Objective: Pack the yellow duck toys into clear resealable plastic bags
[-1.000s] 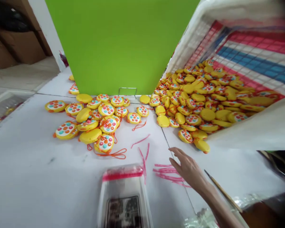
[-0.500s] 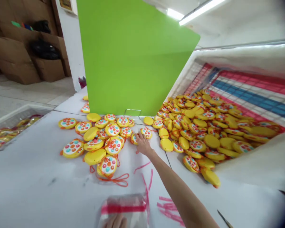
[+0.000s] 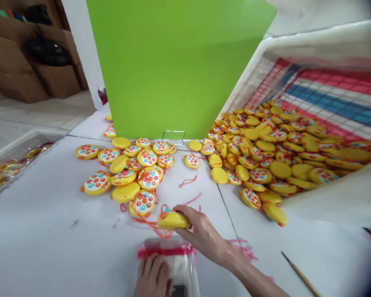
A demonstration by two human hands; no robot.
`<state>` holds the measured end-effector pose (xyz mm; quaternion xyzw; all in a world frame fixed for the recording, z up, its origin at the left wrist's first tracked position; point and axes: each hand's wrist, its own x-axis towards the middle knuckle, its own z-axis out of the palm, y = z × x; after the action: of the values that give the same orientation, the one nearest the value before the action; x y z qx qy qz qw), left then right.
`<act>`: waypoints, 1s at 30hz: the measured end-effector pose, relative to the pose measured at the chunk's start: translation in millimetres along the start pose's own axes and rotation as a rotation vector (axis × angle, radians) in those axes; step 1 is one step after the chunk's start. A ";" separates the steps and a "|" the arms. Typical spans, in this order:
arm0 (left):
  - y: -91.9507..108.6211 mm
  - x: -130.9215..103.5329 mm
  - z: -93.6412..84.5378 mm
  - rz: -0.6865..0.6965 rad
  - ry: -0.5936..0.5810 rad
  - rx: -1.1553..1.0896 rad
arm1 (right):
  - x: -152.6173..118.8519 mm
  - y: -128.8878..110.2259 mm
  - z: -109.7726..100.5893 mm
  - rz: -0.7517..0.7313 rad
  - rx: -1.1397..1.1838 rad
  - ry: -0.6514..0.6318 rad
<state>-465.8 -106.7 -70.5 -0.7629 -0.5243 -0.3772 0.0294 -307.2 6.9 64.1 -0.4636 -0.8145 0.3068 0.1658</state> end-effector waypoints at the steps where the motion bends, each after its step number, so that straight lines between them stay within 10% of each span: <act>1: 0.8 3.5 -10.3 -0.040 -0.023 -0.053 | -13.5 -4.0 2.8 0.025 0.054 0.004; 7: 9.2 30.5 -53.8 -0.198 -0.110 -0.228 | -70.7 -9.5 36.3 0.088 0.282 0.028; 22: 33.4 29.0 -54.9 -0.157 -0.164 -0.295 | -94.7 -11.7 64.5 0.005 0.398 0.170; 30: 22.2 18.9 -43.6 -0.277 -0.180 -0.134 | -71.3 5.2 45.4 0.464 0.988 0.338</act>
<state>-468.2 -121.1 -20.2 -0.7143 -0.5987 -0.3417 -0.1207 -292.3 -67.9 27.3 -0.5403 -0.4133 0.6013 0.4192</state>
